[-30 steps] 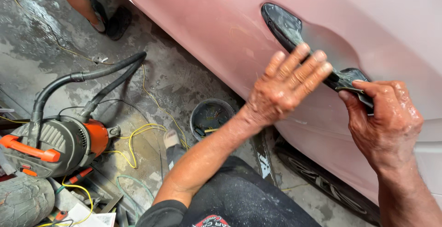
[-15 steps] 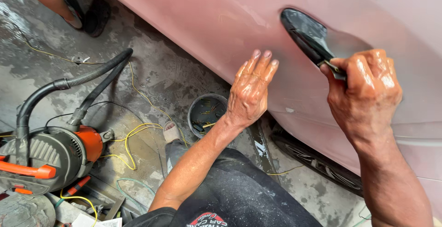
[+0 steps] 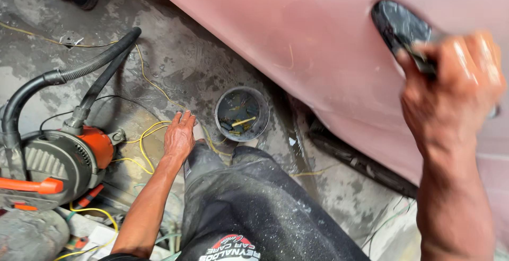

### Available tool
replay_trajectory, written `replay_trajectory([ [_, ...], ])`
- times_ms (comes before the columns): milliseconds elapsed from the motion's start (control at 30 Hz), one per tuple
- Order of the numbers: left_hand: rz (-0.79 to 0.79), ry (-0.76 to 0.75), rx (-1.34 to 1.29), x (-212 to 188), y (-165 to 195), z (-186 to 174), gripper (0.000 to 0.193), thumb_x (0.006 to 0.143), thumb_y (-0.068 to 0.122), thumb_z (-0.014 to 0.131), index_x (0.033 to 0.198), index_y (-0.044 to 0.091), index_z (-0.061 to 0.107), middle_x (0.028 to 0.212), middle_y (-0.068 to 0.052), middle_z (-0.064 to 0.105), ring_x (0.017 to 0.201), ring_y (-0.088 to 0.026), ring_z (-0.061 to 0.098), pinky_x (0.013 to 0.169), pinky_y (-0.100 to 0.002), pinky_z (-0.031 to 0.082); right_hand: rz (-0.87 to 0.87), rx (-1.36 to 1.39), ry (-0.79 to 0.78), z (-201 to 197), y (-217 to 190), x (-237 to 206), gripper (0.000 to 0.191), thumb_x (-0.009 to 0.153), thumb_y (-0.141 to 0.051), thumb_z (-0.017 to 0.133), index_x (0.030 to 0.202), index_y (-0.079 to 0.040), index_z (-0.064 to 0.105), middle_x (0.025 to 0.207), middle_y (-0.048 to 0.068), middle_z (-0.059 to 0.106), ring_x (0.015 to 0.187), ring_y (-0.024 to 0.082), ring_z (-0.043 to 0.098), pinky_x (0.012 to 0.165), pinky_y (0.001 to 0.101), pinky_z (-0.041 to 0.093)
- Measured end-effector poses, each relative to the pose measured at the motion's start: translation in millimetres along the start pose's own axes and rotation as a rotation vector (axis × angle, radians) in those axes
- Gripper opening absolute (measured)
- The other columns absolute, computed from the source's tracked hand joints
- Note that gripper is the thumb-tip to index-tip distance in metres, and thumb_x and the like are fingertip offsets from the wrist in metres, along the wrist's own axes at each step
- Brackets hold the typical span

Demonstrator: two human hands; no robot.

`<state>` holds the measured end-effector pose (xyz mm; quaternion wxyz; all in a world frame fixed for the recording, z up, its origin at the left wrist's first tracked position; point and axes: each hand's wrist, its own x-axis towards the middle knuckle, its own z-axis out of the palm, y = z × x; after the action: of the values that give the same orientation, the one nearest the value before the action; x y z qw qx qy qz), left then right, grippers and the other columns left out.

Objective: The person sands the black door handle of a pink car using a sanding block. They repeatedly rub the sanding block over the handle surface, occasionally dipping it into a bucket of water to keep it wet. The person uses their left hand to stabilize the handle while sanding with the right hand.

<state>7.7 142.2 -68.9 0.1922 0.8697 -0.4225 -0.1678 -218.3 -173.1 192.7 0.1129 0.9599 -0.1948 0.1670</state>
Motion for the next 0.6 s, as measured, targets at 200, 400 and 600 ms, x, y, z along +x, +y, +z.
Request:
replay_trajectory([
  [200, 0.003, -0.048, -0.091, 4.4, 9.0, 7.3, 0.051, 0.080, -0.002, 0.062, 0.130, 0.005, 0.066, 0.145, -0.016, 0.060, 0.131, -0.042, 0.056, 0.105, -0.049, 0.049, 0.037, 0.000, -0.030, -3.7, -11.9, 7.1, 0.023, 0.091, -0.003, 0.083, 0.098, -0.003, 0.061, 0.100, 0.011, 0.057, 0.099, 0.030, 0.056, 0.084, 0.0390, 0.044],
  [400, 0.039, -0.063, -0.113, 7.3, 23.7, 5.3, 0.052, 0.074, -0.003, 0.064, 0.124, 0.005, 0.068, 0.139, -0.017, 0.062, 0.127, -0.043, 0.057, 0.104, -0.050, 0.048, -0.038, -0.052, 0.029, 7.9, -13.2, 19.1, 0.025, 0.087, -0.003, 0.086, 0.095, -0.002, 0.062, 0.099, 0.012, 0.058, 0.095, 0.030, 0.056, 0.081, 0.0397, 0.045],
  [600, 0.240, 0.049, -0.341, 22.5, 69.1, 3.7, 0.036, 0.085, 0.002, 0.068, 0.121, 0.001, 0.068, 0.131, -0.020, 0.066, 0.123, -0.040, 0.060, 0.104, -0.048, 0.049, 0.056, -0.007, 0.079, 13.3, 17.2, -23.1, 0.023, 0.095, 0.001, 0.077, 0.115, -0.002, 0.066, 0.111, 0.012, 0.060, 0.102, 0.027, 0.058, 0.087, 0.0360, 0.047],
])
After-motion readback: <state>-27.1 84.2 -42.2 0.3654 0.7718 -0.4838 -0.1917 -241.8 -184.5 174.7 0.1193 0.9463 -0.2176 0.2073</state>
